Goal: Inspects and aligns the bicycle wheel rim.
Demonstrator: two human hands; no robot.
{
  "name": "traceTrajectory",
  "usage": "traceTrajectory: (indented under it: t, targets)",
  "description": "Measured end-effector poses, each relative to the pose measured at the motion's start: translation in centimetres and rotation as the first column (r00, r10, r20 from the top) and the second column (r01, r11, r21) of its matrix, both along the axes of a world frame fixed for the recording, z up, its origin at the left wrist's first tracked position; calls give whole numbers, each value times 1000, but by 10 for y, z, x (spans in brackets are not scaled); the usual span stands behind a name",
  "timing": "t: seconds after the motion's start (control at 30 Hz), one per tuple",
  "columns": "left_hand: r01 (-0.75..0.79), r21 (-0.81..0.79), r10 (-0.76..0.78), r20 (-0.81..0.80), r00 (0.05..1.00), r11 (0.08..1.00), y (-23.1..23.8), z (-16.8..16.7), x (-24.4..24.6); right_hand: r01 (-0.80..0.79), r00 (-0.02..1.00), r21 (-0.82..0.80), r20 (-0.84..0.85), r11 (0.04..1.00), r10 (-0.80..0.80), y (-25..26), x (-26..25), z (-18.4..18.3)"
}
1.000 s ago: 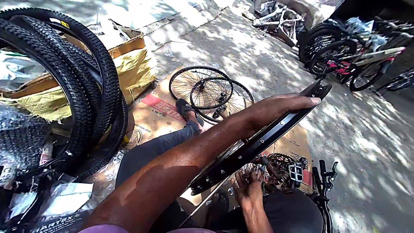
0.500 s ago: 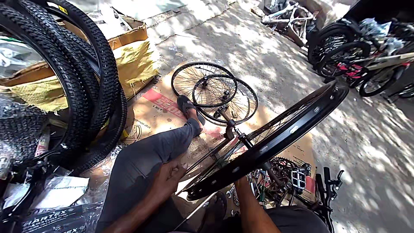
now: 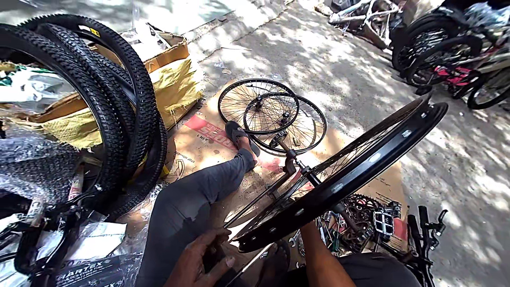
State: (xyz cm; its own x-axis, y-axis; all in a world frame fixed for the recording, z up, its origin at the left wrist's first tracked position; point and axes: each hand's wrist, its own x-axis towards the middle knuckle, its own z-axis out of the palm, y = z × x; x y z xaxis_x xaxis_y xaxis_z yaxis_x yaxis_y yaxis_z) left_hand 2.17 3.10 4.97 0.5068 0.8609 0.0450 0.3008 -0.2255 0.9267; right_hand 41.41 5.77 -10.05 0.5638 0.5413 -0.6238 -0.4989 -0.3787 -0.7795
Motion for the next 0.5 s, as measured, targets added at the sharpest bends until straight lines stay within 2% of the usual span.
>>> traceTrajectory:
  t: [0.13, 0.37, 0.5]
  targets:
    - [34, 75, -26, -104, 994, 997, -2, 2, 5, -1, 1000, 1, -17, 1000, 1, 2, 5, -8]
    - [43, 109, -25, -163, 986, 993, -2, 4, 9, 2, 1000, -14, -27, 1000, -2, 3, 2, 0]
    - [45, 221, -1, -195, 981, 974, -1, 6, 13, 14, 999, 38, -42, 999, -13, 2, 12, -19]
